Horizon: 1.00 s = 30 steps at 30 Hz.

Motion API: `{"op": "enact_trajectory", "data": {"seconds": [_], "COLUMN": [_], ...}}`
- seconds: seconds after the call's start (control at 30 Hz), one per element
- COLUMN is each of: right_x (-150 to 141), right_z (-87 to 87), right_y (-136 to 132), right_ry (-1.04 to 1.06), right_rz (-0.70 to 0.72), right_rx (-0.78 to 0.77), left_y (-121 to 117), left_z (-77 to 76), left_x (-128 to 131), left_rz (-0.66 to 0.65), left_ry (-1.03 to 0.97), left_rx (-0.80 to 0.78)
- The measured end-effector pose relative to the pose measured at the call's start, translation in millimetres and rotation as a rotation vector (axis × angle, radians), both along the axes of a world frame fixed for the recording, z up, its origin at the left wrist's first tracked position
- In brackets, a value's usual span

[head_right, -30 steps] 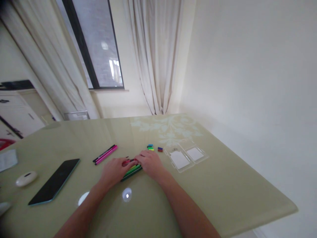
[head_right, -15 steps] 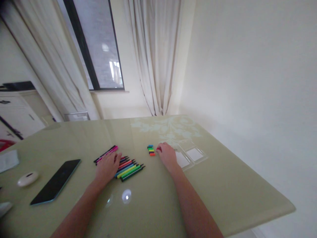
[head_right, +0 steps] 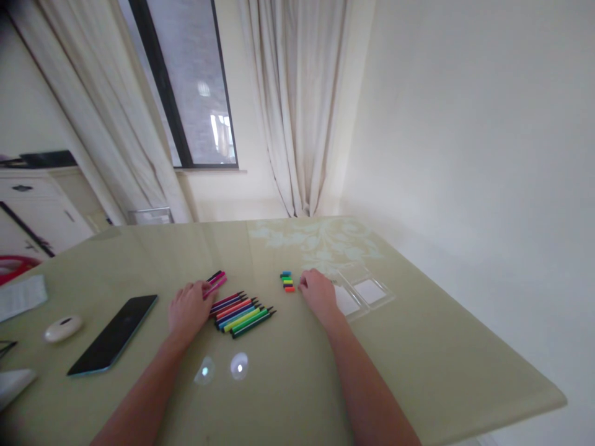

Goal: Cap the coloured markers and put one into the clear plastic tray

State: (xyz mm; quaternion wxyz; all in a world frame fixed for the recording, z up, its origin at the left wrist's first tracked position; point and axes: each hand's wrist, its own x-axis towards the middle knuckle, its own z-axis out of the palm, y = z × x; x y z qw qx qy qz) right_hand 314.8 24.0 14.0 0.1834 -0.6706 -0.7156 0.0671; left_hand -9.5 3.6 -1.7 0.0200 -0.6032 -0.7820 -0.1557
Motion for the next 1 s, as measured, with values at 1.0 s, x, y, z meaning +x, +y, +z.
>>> {"op": "enact_trajectory", "data": {"seconds": [1.0], "right_x": [-64.1], "right_z": [-6.2], "right_y": [-27.3], "right_ry": [-0.129], "right_rz": [0.597], "right_rx": [0.181], "left_y": [-30.9], "left_z": [24.4], "left_x": [73.7], "left_rz": [-0.477], "left_ry": [0.058], "left_rx": [-0.130]}}
